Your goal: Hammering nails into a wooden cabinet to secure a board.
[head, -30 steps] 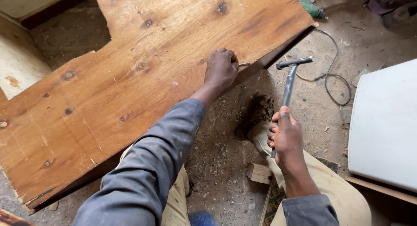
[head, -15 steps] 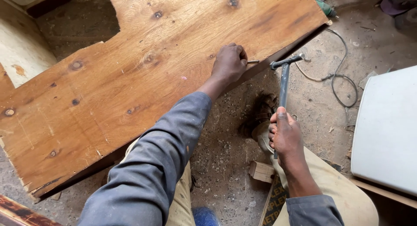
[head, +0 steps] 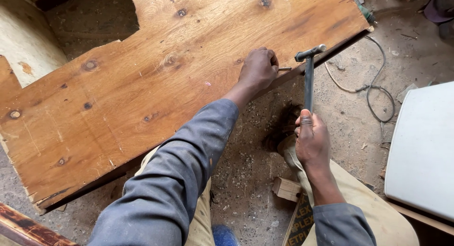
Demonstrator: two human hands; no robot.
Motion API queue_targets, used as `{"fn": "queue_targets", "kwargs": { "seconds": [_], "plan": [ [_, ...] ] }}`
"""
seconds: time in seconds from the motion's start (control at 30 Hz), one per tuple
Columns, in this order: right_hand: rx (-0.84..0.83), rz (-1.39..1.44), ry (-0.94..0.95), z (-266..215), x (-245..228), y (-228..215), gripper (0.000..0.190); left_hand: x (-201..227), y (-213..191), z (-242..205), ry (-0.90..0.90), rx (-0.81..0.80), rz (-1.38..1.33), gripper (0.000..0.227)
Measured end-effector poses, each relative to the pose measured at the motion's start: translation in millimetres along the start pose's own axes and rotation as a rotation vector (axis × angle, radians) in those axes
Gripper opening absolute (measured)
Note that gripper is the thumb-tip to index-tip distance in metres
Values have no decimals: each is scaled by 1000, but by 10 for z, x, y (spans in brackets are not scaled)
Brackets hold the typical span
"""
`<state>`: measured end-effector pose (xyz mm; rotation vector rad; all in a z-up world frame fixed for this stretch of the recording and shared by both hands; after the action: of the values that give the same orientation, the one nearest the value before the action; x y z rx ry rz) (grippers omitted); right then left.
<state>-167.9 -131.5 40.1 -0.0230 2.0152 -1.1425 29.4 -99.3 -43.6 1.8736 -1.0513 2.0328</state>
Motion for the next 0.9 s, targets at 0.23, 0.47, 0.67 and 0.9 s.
{"fn": "queue_targets", "kwargs": {
  "seconds": [0.23, 0.47, 0.67, 0.9],
  "plan": [
    [17, -15, 33, -7, -23, 6, 38, 18, -19, -7, -17, -1, -27, 4],
    [-8, -23, 37, 61, 153, 69, 39, 89, -67, -57, -22, -13, -57, 5],
    [18, 70, -43, 48, 57, 15, 41, 1, 5, -12, -41, -28, -108, 3],
    [154, -21, -144, 17, 58, 44, 36, -8, -18, 4, 15, -20, -71, 4]
  ]
}}
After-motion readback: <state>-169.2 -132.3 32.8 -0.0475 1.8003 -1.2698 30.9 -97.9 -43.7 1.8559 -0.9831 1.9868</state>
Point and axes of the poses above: each hand's wrist, its own z-axis towards the middle knuckle, its own y-axis out of the palm, x = y × z, the point moved 3 cm from there along z, towards the middle knuckle, and after that the axes turned 14 degrees about -z, right-handed, at the moved point
